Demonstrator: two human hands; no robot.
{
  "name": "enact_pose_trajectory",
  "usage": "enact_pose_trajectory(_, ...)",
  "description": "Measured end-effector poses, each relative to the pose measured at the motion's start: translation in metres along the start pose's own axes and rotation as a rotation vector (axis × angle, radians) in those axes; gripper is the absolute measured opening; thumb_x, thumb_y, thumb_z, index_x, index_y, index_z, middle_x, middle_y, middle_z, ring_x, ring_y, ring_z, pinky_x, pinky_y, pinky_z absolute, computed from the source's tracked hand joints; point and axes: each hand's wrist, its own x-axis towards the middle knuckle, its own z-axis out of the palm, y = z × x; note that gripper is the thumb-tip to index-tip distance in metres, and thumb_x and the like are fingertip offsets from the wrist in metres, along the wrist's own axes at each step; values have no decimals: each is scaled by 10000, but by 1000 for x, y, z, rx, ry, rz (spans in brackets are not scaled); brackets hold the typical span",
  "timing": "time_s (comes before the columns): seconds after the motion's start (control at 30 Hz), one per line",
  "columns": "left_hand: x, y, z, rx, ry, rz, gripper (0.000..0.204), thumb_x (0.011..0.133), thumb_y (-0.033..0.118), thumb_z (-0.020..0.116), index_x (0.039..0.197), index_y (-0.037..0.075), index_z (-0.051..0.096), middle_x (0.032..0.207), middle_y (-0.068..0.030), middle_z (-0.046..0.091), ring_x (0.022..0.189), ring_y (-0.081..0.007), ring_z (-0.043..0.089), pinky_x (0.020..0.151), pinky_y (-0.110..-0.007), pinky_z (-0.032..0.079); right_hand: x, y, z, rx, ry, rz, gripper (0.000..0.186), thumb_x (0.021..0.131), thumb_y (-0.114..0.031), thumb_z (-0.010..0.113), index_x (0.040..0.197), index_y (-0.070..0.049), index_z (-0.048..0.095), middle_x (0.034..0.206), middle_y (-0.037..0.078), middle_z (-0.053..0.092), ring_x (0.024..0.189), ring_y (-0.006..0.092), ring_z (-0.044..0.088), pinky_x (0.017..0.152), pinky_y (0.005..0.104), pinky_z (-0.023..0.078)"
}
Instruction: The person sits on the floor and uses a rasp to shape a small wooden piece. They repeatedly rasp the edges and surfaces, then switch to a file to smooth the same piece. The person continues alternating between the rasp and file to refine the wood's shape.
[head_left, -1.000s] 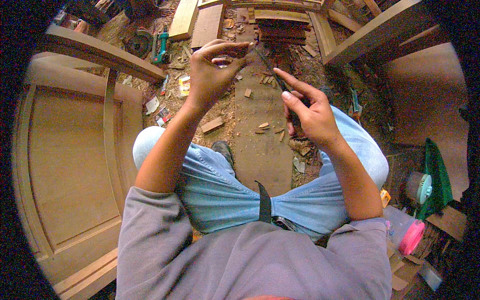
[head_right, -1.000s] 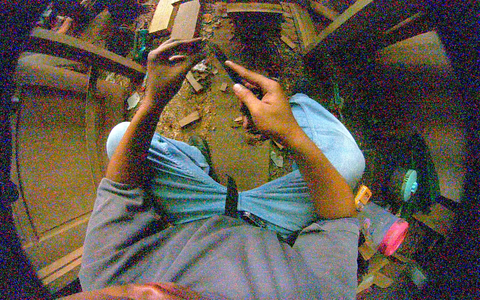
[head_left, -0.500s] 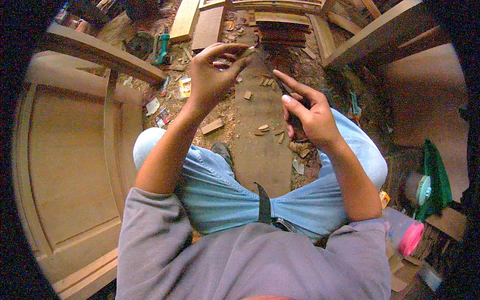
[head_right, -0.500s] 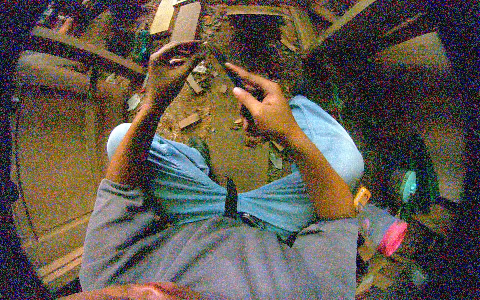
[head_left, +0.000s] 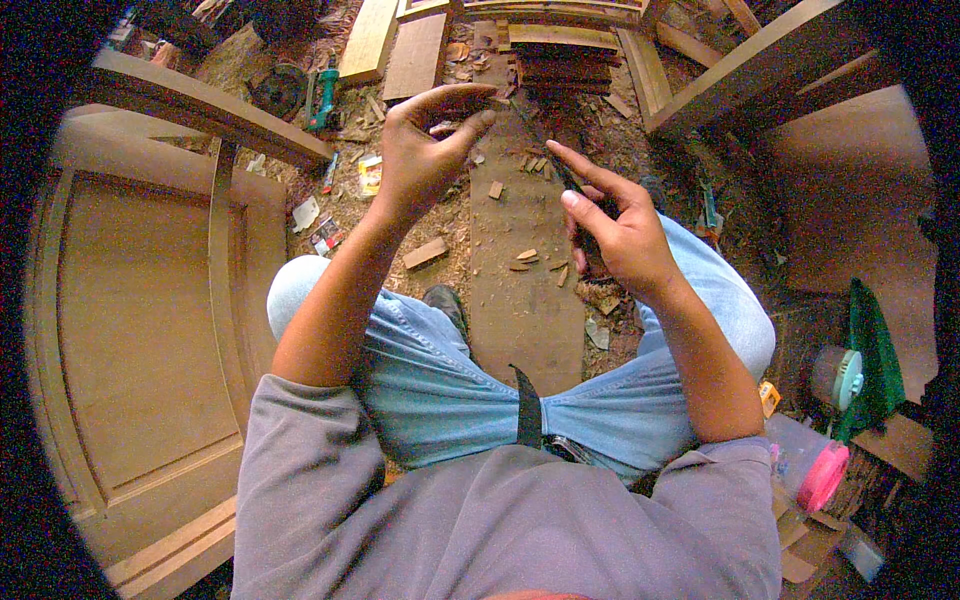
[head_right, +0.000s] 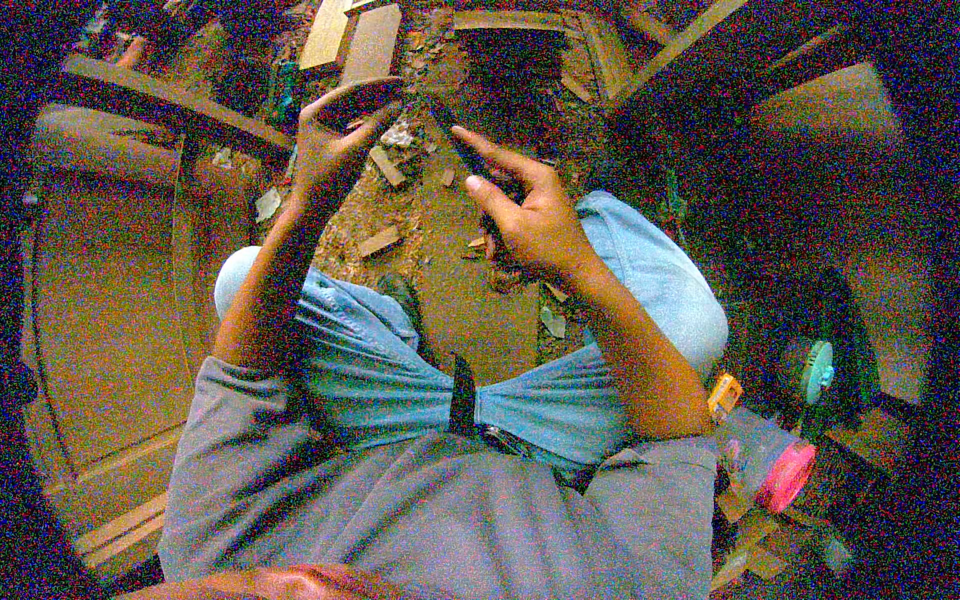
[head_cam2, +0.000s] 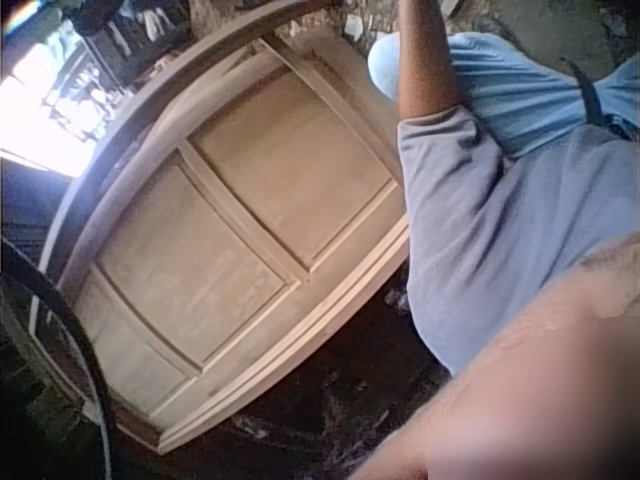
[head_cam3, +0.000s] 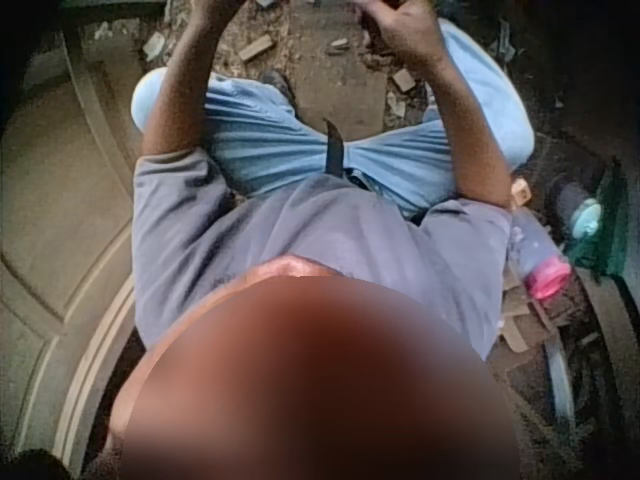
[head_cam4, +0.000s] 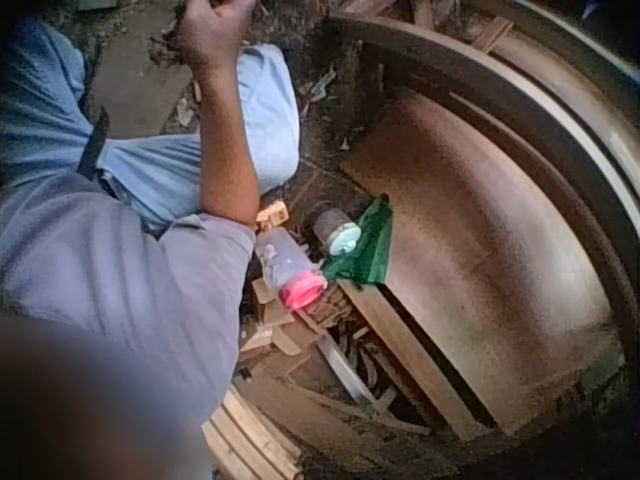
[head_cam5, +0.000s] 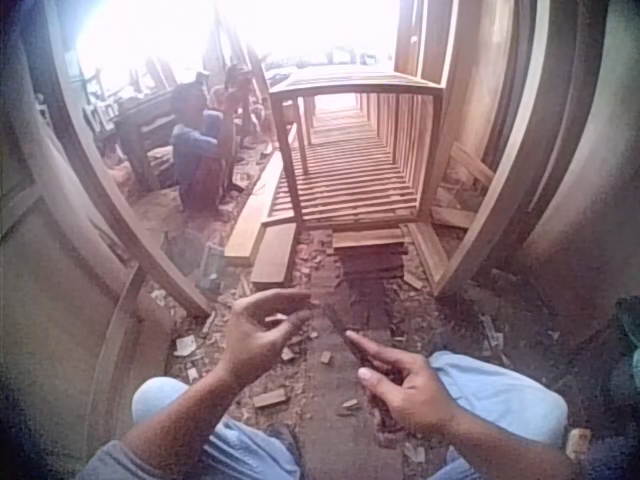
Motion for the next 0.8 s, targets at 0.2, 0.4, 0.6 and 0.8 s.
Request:
enact_pose_trajectory(0.2,2,-1,1,-1,-6,25,221,826,66,668,1044,38,691,980,-58,701,885,-116,644,789,-281,527,2,2,0,26,13,11,466,919,-70,532,1377,-118,467,669,-13,539,510,52,466,457,214,413)
enact_pose_trajectory(0.4,0,-1,1,19,6,-28,192,818,55,677,1007,33,696,962,-54,701,883,-124,649,796,-285,524,-2,-1,2,25,-28,61,464,920,-72,527,1378,-119,465,654,-9,529,491,54,466,451,214,413)
enact_pose_trajectory(0.6,2,-5,0,29,9,31,165,804,54,697,967,32,710,940,-56,706,857,-127,659,776,-282,526,-2,-4,3,50,-26,73,462,923,-91,530,1380,-119,462,643,-11,517,482,58,469,447,214,411)
enact_pose_trajectory(0.8,3,-4,-1,68,-6,90,175,787,60,713,960,30,714,932,-53,709,845,-124,663,745,-269,529,-2,-2,3,40,-9,91,460,921,-99,537,1375,-116,467,644,-15,517,485,57,468,445,213,409)
